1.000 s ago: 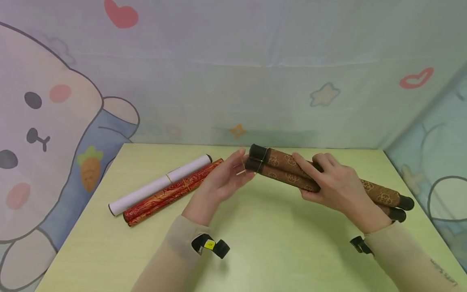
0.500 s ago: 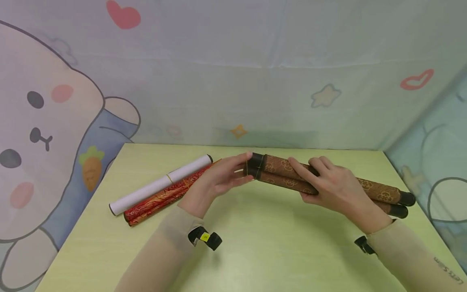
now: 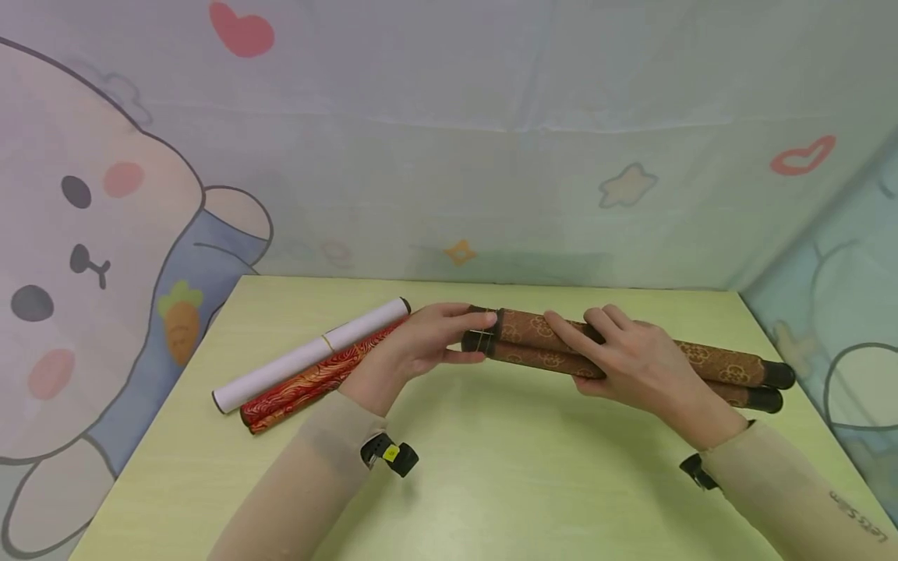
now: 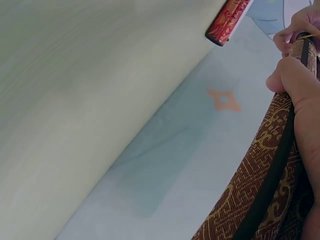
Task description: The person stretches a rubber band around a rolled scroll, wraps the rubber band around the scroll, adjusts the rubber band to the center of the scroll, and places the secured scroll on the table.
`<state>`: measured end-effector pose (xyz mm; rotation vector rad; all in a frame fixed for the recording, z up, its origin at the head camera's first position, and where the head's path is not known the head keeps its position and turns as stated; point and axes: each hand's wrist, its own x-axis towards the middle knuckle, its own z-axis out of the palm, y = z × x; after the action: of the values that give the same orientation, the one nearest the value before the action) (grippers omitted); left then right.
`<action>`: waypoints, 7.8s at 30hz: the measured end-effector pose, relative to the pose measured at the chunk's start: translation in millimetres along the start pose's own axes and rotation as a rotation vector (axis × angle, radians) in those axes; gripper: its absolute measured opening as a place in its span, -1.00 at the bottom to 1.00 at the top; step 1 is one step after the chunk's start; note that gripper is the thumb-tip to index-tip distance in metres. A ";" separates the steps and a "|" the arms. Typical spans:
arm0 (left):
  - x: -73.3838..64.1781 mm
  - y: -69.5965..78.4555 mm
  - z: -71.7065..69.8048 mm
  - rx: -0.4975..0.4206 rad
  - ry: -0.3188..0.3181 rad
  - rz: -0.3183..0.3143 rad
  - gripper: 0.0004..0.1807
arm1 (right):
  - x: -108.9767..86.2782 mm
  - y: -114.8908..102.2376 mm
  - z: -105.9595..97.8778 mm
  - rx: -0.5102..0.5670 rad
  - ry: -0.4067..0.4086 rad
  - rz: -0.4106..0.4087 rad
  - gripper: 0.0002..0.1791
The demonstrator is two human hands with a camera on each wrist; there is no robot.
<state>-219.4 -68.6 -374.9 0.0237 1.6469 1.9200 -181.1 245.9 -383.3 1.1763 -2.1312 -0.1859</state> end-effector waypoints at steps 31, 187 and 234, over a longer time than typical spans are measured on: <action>-16.0 -13.7 -0.3 -0.030 0.168 0.314 -0.49 | 5.6 0.2 9.4 0.117 0.018 0.151 -0.18; -7.8 -54.7 42.1 0.276 0.310 0.616 -0.75 | 22.4 0.6 13.9 0.165 0.043 0.316 0.02; -4.0 -73.1 73.6 0.410 0.658 1.180 -0.60 | 30.4 -11.5 26.3 0.347 0.131 0.452 0.12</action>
<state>-156.6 -1.2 -422.7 0.7480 2.8690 2.4751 -200.4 210.1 -392.9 0.8259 -2.3031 0.4657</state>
